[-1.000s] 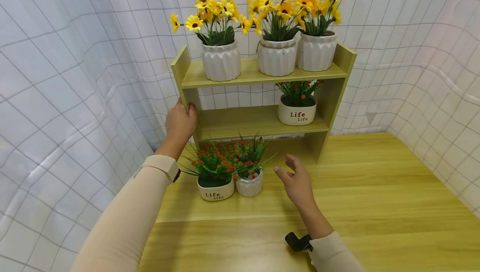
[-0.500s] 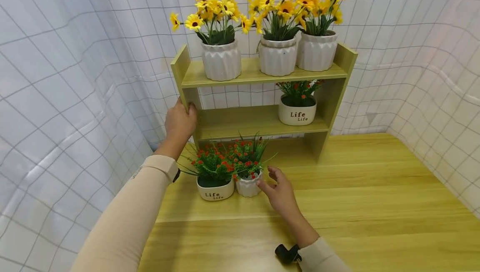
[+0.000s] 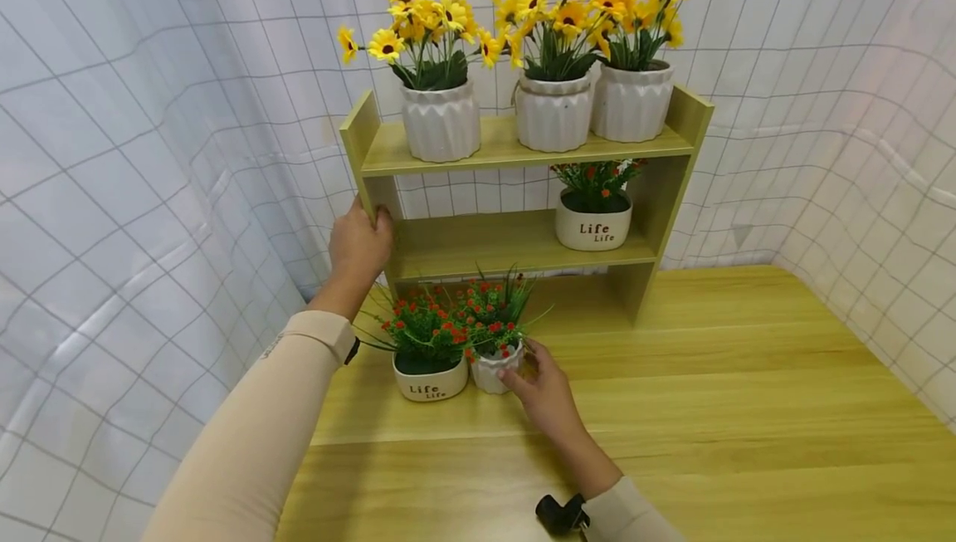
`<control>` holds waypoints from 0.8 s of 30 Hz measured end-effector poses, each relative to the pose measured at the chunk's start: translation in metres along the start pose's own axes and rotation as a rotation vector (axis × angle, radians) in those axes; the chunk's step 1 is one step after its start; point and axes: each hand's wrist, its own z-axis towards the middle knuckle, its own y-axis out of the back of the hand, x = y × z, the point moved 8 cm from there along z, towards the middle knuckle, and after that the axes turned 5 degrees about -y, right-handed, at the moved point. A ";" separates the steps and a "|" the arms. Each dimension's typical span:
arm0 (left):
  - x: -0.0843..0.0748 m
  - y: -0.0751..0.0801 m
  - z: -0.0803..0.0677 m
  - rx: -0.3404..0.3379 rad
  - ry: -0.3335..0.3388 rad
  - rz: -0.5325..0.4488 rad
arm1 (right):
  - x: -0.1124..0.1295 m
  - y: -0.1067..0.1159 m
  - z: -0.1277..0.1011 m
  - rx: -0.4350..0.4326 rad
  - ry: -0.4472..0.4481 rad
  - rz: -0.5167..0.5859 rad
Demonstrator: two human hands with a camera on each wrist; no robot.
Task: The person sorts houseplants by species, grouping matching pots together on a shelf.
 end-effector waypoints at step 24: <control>-0.001 0.003 -0.002 -0.010 0.001 -0.004 | -0.008 -0.014 0.011 -0.112 -0.016 0.021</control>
